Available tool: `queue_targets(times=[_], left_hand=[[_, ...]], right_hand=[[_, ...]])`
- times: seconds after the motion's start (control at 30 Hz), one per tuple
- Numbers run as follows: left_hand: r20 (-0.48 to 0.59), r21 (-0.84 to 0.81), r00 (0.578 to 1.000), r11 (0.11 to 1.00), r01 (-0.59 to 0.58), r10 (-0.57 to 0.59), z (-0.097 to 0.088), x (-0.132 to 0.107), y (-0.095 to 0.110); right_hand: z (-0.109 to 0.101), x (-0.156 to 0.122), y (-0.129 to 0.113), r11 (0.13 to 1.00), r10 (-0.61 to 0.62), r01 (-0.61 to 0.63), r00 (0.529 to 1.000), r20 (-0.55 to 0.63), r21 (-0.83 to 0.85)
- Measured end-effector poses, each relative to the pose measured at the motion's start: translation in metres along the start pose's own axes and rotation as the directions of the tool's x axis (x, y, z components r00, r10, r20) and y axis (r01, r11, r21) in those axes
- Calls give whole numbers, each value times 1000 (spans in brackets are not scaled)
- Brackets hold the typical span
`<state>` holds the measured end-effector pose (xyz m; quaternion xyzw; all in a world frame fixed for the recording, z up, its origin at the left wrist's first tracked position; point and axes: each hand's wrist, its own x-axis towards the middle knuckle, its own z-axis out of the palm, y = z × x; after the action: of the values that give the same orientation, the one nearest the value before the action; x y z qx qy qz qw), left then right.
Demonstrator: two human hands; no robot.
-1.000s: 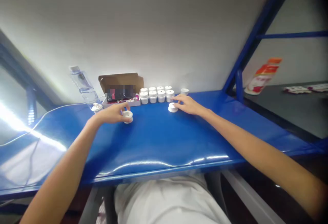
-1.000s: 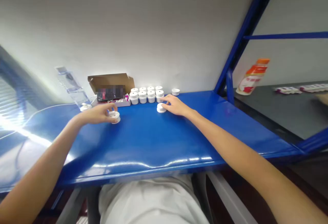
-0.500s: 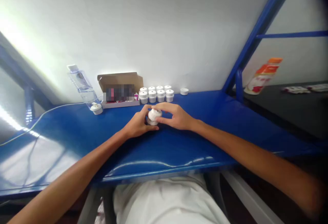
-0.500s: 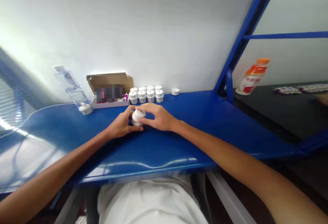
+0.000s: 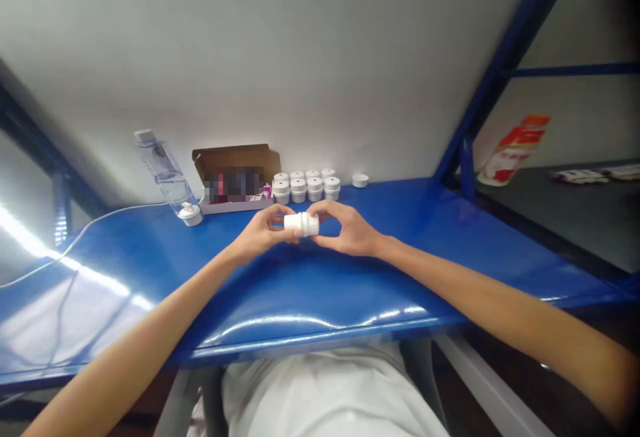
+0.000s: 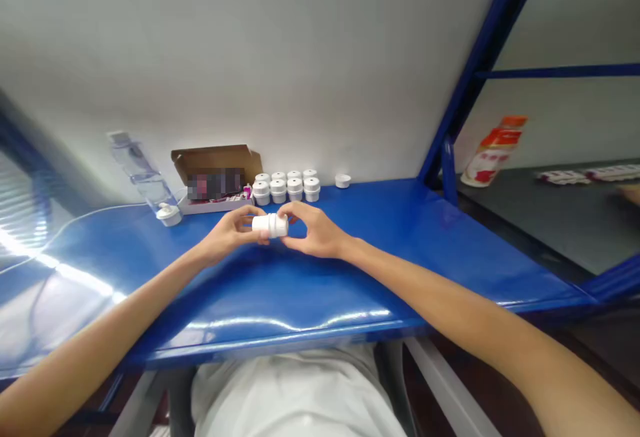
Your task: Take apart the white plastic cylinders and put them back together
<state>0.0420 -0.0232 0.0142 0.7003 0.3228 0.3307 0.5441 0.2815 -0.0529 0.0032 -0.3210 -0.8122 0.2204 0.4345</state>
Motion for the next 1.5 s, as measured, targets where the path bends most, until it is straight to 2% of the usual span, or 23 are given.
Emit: queue_targets(times=[0.1,0.17,0.2,0.27,0.33,0.37,0.47,0.53,0.67,0.73,0.8,0.87,0.93,1.0,1.07,1.13,1.2,1.27,1.33,1.43,1.5], left_hand=[[7,-15,999,999,41,-41,1,-1,4],[7,3,1000,1000,7,-7,2,-3,6],[8,20,999,999,-36,36,3,-3,7],[13,75,991,988,-135,135,6,-4,7],[5,130,983,975,-181,182,8,-4,6],[-9,142,985,975,-171,174,9,-3,5],[-58,96,994,992,-84,90,10,-2,3],[-61,72,995,994,-79,84,10,-1,3],[-45,100,985,982,-160,165,10,-3,7],[-33,114,987,982,-151,156,10,-4,7],[-17,152,986,975,-159,163,11,-5,5],[-23,262,974,941,-213,227,13,-6,3],[-41,438,947,857,-270,319,14,-6,1],[-24,594,922,748,-297,385,13,-6,3],[31,679,907,657,-328,420,10,-5,7],[81,723,895,592,-356,440,3,-5,12],[84,763,890,545,-347,448,-7,-4,14],[38,805,891,514,-296,453,-18,-2,14],[-10,835,894,495,-238,447,-28,0,12],[-52,856,907,486,-175,418,-36,2,9],[-44,859,914,482,-171,404,-37,2,8]], right_hand=[[3,0,-6,1000,-18,18,999,-41,8],[7,1,-9,985,121,-114,992,-44,133],[10,2,-9,948,233,-223,972,-19,225],[15,3,-7,806,448,-443,890,85,393],[18,4,-3,669,557,-567,810,181,481],[19,4,-2,641,568,-576,800,191,507],[15,5,1,672,516,-460,853,79,580],[11,6,0,679,504,-424,863,40,600],[6,5,-2,576,580,-575,789,205,581],[6,4,-2,625,531,-517,831,168,585],[7,4,0,704,457,-433,883,108,562],[8,5,3,734,437,-423,893,108,532],[6,7,5,735,444,-438,888,122,518],[3,9,7,774,420,-420,901,110,474],[-5,12,12,869,380,-363,925,14,336],[-16,13,22,949,315,-307,936,-155,73],[-31,12,41,926,218,-296,926,-310,-235],[-47,9,65,838,202,-366,897,-394,-404],[-60,6,91,782,240,-450,857,-457,-432],[-69,3,121,786,300,-528,782,-547,-323],[-69,2,133,792,333,-544,766,-550,-277]])
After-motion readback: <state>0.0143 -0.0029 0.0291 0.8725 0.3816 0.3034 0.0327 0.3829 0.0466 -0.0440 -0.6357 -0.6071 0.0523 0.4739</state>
